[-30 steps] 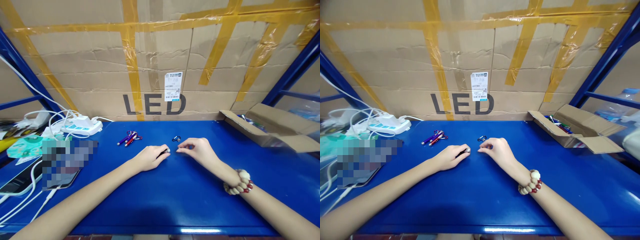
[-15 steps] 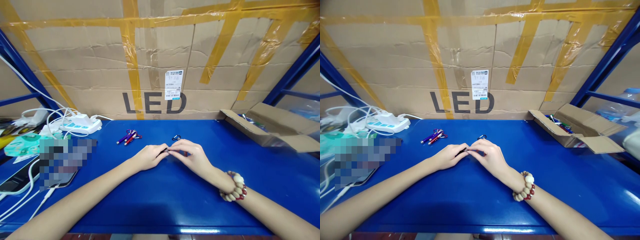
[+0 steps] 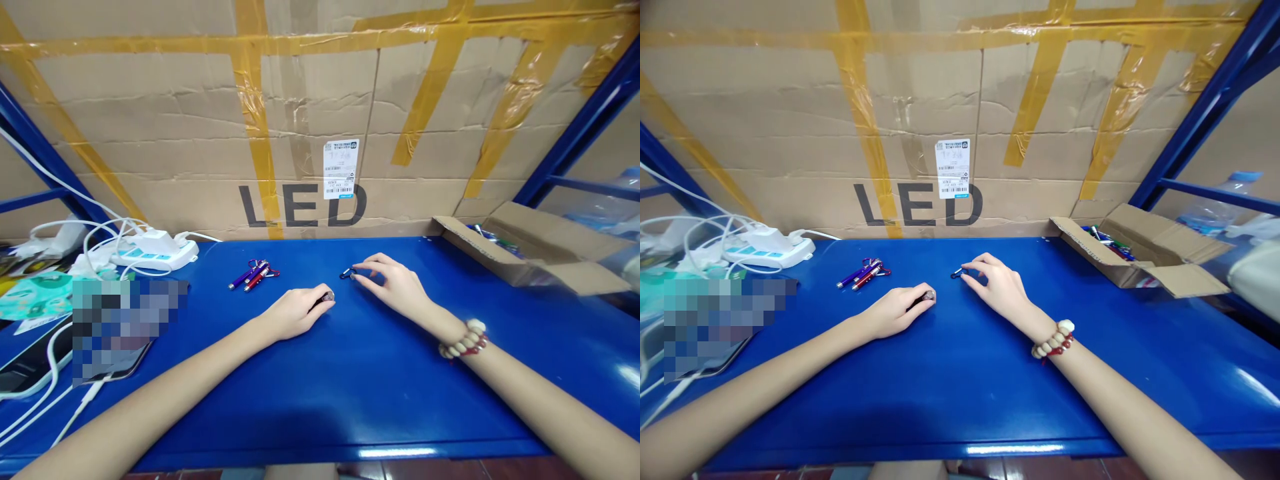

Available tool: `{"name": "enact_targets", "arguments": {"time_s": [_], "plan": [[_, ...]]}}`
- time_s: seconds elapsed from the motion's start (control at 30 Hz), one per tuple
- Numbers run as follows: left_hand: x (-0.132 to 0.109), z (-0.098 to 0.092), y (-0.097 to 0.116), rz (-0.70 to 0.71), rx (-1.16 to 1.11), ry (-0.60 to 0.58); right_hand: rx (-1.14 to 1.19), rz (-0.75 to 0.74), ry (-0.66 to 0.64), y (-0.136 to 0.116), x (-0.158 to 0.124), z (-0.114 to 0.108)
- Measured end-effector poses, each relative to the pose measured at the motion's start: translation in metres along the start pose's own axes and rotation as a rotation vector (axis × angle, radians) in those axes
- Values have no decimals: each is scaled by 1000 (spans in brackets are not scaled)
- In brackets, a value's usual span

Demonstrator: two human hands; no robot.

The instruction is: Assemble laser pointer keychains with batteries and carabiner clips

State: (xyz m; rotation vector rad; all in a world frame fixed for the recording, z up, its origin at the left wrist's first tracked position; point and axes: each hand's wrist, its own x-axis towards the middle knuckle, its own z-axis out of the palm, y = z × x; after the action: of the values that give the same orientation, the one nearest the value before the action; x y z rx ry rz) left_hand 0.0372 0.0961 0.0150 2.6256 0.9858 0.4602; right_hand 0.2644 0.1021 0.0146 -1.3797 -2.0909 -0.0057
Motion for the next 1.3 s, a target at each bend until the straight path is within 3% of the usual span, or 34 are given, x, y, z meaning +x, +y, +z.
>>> {"name": "enact_targets", "arguments": {"time_s": [0.13, 0.5, 0.63, 0.83, 0.97, 1.3], "plan": [[-1, -1, 1, -5, 11, 17, -91, -20, -114, 4, 2, 6], [-4, -9, 6, 35, 196, 133, 16, 1, -201, 5, 2, 1], [-4, -14, 8, 51, 127, 205, 172, -28, -108, -6, 0, -7], [-7, -9, 23, 4, -40, 137, 492, -93, 38, -41, -10, -24], [-10, -7, 33, 33, -47, 105, 591, -117, 25, -48, -14, -24], [-11, -7, 38, 80, -23, 105, 662, -3, -57, -46, -13, -23]]}}
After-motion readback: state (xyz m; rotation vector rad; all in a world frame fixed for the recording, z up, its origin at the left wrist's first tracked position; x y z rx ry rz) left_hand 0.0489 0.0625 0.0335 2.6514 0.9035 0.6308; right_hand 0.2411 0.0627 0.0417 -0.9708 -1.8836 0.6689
